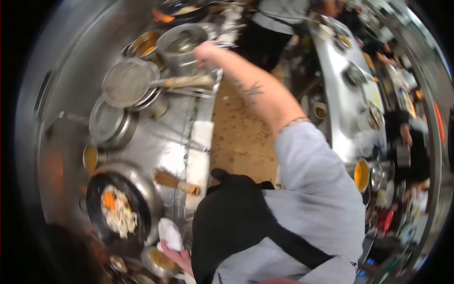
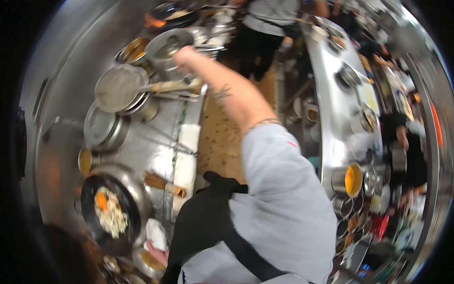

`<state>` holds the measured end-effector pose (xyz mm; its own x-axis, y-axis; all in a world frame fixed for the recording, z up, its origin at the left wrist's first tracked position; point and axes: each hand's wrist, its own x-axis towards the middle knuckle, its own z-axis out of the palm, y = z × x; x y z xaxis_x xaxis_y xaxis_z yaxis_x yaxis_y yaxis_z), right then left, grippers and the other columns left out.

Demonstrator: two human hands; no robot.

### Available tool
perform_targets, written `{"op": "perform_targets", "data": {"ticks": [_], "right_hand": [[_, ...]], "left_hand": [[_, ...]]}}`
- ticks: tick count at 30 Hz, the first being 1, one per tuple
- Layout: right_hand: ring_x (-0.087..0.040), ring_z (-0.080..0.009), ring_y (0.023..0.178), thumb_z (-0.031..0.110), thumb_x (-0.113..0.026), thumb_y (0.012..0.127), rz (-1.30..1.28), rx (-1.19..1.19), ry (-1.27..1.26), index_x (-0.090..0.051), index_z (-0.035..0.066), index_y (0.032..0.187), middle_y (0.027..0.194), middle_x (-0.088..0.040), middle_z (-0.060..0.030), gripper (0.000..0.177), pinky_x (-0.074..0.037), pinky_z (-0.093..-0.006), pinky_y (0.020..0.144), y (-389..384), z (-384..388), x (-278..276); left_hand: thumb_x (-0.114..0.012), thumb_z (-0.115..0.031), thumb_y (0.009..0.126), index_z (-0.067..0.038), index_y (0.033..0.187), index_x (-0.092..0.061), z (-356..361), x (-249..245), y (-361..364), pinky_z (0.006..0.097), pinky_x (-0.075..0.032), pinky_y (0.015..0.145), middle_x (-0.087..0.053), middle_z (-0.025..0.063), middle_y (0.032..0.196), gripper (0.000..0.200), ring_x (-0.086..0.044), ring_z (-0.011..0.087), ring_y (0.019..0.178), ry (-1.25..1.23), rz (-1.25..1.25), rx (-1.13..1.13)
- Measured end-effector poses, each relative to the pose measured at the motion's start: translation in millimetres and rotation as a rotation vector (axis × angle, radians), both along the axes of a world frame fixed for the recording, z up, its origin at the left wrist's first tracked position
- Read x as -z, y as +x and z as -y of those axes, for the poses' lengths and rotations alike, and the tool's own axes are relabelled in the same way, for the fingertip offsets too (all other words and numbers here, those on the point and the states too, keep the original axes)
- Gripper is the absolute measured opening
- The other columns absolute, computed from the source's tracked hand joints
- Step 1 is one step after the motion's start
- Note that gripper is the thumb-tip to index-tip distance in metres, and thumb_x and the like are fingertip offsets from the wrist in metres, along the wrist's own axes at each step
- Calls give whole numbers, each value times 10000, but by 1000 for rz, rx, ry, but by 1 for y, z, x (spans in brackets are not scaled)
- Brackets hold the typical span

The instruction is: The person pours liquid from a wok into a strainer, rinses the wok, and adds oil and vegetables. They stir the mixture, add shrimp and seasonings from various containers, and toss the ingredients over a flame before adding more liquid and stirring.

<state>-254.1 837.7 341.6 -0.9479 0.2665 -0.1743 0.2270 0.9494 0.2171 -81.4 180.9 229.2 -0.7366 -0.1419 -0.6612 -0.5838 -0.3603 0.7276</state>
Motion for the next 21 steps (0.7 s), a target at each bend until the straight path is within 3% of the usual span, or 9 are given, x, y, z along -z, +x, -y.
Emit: {"op": "perform_targets", "data": {"ticks": [2,3,4,6,8,10,12,15,21], "right_hand": [[-553,-177,538,80,-593,784,-441,369,-951,-655,29,744,639,-584,-66,90,-449,-336,457,4,-3,-5],[-499,-149,501,-2,-531,835,-751,807,-1615,-603,-26,753,614,-528,-65,112,-401,-300,396,4,5,-2],[-437,-117,454,-14,-496,845,-583,758,-1415,-528,2,713,608,-481,-39,136,-396,-270,398,4,0,-9],[-506,-161,485,8,-479,841,-511,712,-1958,-528,-14,690,639,-545,-95,161,-444,-297,447,-6,-44,18],[-452,-137,452,-3,-425,853,-373,913,-2574,-441,4,655,599,-473,-63,198,-413,-237,430,0,-46,4],[-369,-97,437,-18,-400,853,-556,851,-2696,-334,54,629,589,-363,-19,245,-354,-173,419,12,-20,-23],[-390,-92,453,-34,-407,850,-557,553,-2671,-352,50,632,588,-382,-22,240,-368,-188,420,16,-30,-18],[-394,-82,477,-51,-397,853,-461,737,-2764,-362,62,640,591,-386,-12,244,-368,-190,425,16,-34,-28],[-384,-95,462,-54,-363,870,-494,763,-2766,-356,52,669,590,-385,-15,227,-357,-187,421,21,-20,-50]], "left_hand": [[-542,-335,934,-32,1345,-493,-20,-15,9,385,-460,1006,-591,121,1286,514,-583,270,1165,-9,-48,-16],[-534,-329,937,-18,1345,-487,-15,-10,9,381,-471,995,-596,132,1279,515,-596,272,1147,48,-37,-25],[-524,-314,942,1,1346,-477,10,19,-2,380,-479,989,-598,145,1273,514,-607,275,1132,235,31,-31],[-509,-292,947,17,1344,-471,15,31,3,391,-487,983,-597,157,1272,505,-613,283,1122,261,-16,-62],[-499,-274,950,29,1341,-468,16,35,5,402,-493,980,-597,164,1271,496,-615,289,1119,288,-36,-80],[-496,-259,950,36,1337,-468,19,37,8,413,-495,979,-596,168,1271,488,-613,295,1123,314,-35,-89],[-508,-250,946,40,1336,-465,16,32,8,420,-504,968,-593,173,1272,488,-611,300,1127,288,-49,-121],[-511,-226,947,47,1345,-448,22,32,5,425,-505,973,-579,181,1287,486,-604,310,1139,286,-59,-147],[-525,-179,957,43,1378,-416,33,30,-3,414,-491,1002,-561,188,1312,488,-591,303,1167,318,-124,-138]]}}
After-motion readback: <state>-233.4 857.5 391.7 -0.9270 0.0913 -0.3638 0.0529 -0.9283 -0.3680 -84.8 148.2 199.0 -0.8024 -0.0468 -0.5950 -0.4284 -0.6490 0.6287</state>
